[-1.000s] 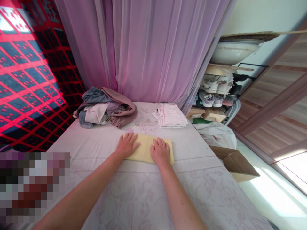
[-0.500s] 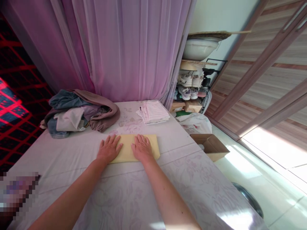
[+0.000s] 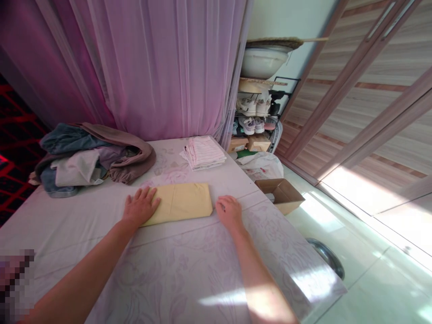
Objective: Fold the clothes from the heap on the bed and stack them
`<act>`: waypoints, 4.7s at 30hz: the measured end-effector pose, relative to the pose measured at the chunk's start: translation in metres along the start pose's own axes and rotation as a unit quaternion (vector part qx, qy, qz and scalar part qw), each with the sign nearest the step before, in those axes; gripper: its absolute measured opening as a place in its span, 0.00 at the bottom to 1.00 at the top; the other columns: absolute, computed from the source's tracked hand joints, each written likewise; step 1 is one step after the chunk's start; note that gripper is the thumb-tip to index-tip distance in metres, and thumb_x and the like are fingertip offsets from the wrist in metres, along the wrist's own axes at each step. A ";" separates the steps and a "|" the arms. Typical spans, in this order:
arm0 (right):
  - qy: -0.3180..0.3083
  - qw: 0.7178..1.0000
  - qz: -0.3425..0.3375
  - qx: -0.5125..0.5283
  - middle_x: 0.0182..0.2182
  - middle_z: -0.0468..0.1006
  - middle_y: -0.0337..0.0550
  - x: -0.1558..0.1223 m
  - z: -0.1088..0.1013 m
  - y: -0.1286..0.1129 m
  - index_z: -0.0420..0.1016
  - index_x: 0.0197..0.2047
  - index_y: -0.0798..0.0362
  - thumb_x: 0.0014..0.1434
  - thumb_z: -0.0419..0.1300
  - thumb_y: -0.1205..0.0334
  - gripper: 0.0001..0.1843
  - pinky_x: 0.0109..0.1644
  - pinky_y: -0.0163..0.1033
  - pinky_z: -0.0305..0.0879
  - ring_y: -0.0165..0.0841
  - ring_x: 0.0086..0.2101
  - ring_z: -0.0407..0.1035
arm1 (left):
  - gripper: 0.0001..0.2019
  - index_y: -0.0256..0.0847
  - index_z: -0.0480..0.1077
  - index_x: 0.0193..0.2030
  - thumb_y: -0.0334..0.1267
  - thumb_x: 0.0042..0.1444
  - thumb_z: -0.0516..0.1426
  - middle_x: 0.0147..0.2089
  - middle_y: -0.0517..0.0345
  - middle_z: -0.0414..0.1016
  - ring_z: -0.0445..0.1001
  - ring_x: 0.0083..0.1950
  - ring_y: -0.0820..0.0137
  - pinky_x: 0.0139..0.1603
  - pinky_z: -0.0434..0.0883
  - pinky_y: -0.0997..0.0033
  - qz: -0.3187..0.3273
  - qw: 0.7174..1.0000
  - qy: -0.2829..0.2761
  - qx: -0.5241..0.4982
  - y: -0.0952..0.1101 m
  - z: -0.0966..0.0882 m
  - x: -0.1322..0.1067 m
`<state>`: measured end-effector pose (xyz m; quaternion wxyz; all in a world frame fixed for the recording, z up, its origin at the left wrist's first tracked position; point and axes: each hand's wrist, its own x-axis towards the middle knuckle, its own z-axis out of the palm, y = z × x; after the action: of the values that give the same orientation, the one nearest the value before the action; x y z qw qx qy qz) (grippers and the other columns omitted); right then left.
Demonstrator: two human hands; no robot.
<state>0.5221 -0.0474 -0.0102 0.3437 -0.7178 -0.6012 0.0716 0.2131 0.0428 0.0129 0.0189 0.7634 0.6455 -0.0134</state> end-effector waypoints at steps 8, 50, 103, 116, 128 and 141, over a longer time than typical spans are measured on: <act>-0.086 0.986 -0.029 0.141 0.40 0.80 0.44 -0.008 0.001 -0.021 0.77 0.33 0.49 0.52 0.59 0.58 0.08 0.50 0.44 0.65 0.37 0.43 0.70 | 0.29 0.31 0.56 0.67 0.42 0.62 0.40 0.69 0.43 0.56 0.53 0.69 0.58 0.66 0.54 0.56 0.013 0.999 0.032 0.007 -0.010 0.007 -0.005; -0.147 0.977 -0.007 0.157 0.43 0.79 0.39 -0.017 -0.014 -0.018 0.59 0.64 0.45 0.56 0.56 0.62 0.32 0.47 0.39 0.66 0.31 0.38 0.70 | 0.27 0.51 0.53 0.69 0.53 0.65 0.40 0.73 0.55 0.47 0.46 0.72 0.58 0.69 0.44 0.48 0.201 0.979 -0.006 -0.013 0.092 0.004 -0.020; 0.059 0.995 -0.040 0.076 0.46 0.77 0.50 0.003 0.010 -0.054 0.71 0.54 0.55 0.64 0.43 0.58 0.22 0.49 0.38 0.66 0.33 0.44 0.71 | 0.25 0.50 0.56 0.67 0.50 0.66 0.41 0.72 0.54 0.51 0.49 0.72 0.59 0.69 0.47 0.47 0.201 0.976 -0.001 -0.081 0.087 0.006 -0.015; -0.185 0.962 -0.102 -0.173 0.68 0.53 0.48 0.028 0.071 -0.098 0.58 0.66 0.47 0.66 0.43 0.47 0.29 0.66 0.54 0.39 0.44 0.65 0.45 | 0.30 0.42 0.56 0.68 0.53 0.64 0.40 0.70 0.50 0.54 0.51 0.71 0.55 0.68 0.49 0.47 0.049 0.997 0.052 -0.022 0.004 0.012 0.000; -0.184 0.967 -0.064 -0.166 0.68 0.50 0.51 0.029 0.056 -0.066 0.56 0.68 0.52 0.66 0.43 0.48 0.31 0.67 0.53 0.41 0.42 0.66 0.44 | 0.31 0.37 0.56 0.68 0.52 0.64 0.41 0.71 0.46 0.53 0.51 0.71 0.56 0.65 0.56 0.49 0.008 0.997 0.073 -0.016 -0.026 0.024 -0.017; -0.151 0.967 -0.075 -0.192 0.67 0.55 0.51 0.024 0.065 -0.060 0.60 0.66 0.52 0.65 0.46 0.52 0.28 0.66 0.54 0.43 0.43 0.65 0.48 | 0.30 0.41 0.57 0.67 0.53 0.63 0.43 0.70 0.49 0.54 0.52 0.71 0.59 0.67 0.54 0.52 -0.016 0.997 0.077 -0.016 -0.021 0.026 -0.021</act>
<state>0.4461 0.0037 -0.0163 0.1087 -0.7044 -0.7004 0.0364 0.1895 0.0245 -0.0125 -0.0185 0.7514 0.6573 0.0554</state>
